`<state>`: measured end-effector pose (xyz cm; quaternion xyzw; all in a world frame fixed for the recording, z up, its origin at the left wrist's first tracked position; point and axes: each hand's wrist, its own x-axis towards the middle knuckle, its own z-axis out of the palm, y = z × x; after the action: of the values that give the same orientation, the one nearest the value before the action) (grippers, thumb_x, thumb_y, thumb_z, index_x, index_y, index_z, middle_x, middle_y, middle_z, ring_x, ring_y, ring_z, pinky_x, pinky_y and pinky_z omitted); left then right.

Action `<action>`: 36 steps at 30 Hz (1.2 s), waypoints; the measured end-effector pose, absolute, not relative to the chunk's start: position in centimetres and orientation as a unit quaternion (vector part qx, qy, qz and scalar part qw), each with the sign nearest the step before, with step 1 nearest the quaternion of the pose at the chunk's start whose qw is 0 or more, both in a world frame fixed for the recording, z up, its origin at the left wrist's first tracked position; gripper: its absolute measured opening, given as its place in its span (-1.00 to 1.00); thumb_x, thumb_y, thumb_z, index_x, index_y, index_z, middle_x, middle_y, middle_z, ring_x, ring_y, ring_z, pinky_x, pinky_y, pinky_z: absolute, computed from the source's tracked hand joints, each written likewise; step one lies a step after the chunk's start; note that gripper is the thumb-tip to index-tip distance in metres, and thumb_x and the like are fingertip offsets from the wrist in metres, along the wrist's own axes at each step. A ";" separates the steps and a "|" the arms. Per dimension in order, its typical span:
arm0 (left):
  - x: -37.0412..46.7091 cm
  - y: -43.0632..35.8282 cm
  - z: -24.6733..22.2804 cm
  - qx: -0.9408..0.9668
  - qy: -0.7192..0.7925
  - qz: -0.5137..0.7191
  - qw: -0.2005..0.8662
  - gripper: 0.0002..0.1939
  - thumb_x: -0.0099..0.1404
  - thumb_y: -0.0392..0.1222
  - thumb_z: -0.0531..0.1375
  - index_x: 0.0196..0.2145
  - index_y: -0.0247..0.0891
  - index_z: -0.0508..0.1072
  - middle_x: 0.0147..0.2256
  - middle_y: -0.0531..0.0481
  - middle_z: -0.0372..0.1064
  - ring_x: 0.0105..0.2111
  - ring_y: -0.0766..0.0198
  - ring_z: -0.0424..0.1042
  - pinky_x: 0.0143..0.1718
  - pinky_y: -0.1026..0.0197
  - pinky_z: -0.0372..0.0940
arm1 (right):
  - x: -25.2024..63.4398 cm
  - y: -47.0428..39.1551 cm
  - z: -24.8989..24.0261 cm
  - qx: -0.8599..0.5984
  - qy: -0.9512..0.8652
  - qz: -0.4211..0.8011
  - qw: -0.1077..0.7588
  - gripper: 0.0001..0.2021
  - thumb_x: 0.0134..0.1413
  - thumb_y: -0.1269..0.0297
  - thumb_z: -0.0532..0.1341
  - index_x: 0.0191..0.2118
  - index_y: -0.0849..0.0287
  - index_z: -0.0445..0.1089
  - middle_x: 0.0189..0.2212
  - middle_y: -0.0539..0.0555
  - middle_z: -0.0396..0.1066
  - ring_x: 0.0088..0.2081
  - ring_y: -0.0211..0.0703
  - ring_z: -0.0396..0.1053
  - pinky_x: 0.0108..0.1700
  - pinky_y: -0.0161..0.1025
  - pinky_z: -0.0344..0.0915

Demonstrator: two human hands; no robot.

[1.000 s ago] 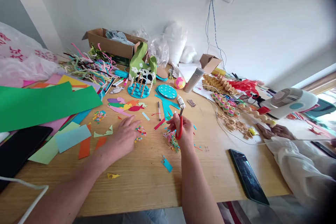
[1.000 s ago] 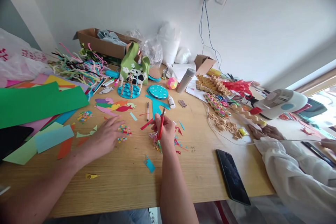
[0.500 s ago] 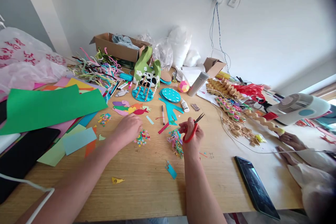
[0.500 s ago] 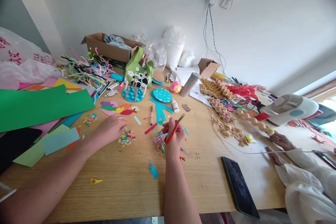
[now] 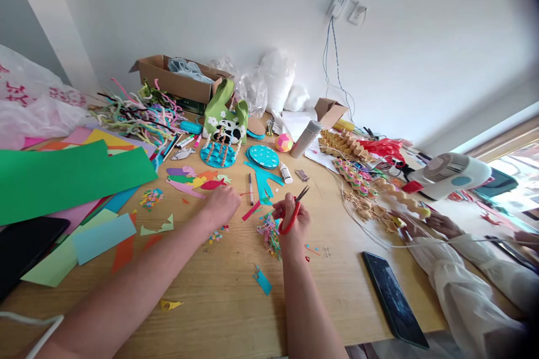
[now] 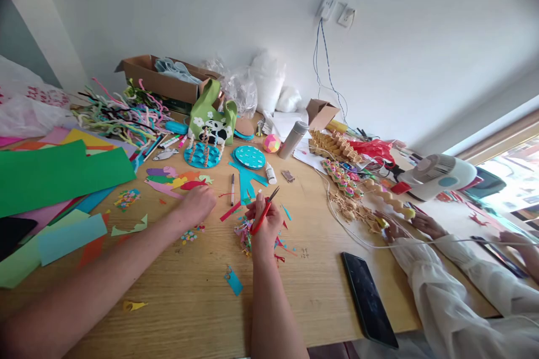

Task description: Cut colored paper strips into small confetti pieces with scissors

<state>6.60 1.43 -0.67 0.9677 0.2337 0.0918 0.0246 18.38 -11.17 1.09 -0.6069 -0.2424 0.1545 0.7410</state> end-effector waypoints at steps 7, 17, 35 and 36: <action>5.7 1.7 -0.5 0.955 0.267 0.125 0.036 -0.79 0.17 -0.40 0.07 -0.46 -0.40 0.51 -0.41 -0.27 0.45 -0.31 0.04 0.42 -0.33 0.10 0.24 | 18.0 -10.9 1.1 -0.633 -0.277 0.214 0.690 -0.65 -0.04 -0.01 0.22 -0.54 0.22 0.33 -0.64 0.02 0.36 -0.64 -0.29 0.27 -0.56 -0.33 0.19; 3.9 -2.1 1.5 0.944 0.217 0.240 0.058 -0.78 0.26 -0.35 0.04 -0.43 -0.31 0.47 -0.42 -0.11 0.42 -0.32 0.17 0.37 -0.24 0.15 0.24 | 16.3 -9.9 0.1 -0.627 -0.330 0.338 0.620 -0.69 -0.24 0.08 0.34 -0.52 0.19 0.27 -0.65 -0.01 0.37 -0.59 -0.24 0.32 -0.49 -0.33 0.21; 2.2 -2.8 0.5 0.387 0.296 0.252 0.836 -0.75 -0.04 -0.21 0.34 -0.36 -0.35 0.47 -0.48 -0.02 0.44 -0.50 0.34 0.42 -0.40 0.26 0.32 | 14.8 -10.9 1.6 -0.591 -0.400 0.333 0.616 -0.88 -0.17 0.30 0.25 -0.51 0.18 0.29 -0.63 -0.07 0.29 -0.55 -0.28 0.25 -0.47 -0.34 0.15; 2.1 -2.8 0.4 0.380 0.298 0.272 0.832 -0.75 -0.08 -0.25 0.36 -0.39 -0.35 0.47 -0.52 0.01 0.42 -0.53 0.36 0.39 -0.43 0.29 0.30 | 14.7 -10.9 1.5 -0.590 -0.402 0.337 0.613 -0.88 -0.17 0.30 0.26 -0.51 0.18 0.29 -0.63 -0.08 0.29 -0.56 -0.29 0.24 -0.48 -0.34 0.15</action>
<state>2.08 -2.80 0.44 0.3796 0.2985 0.2719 0.8324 14.72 -10.88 1.52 -0.5905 -0.4020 0.3373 0.6132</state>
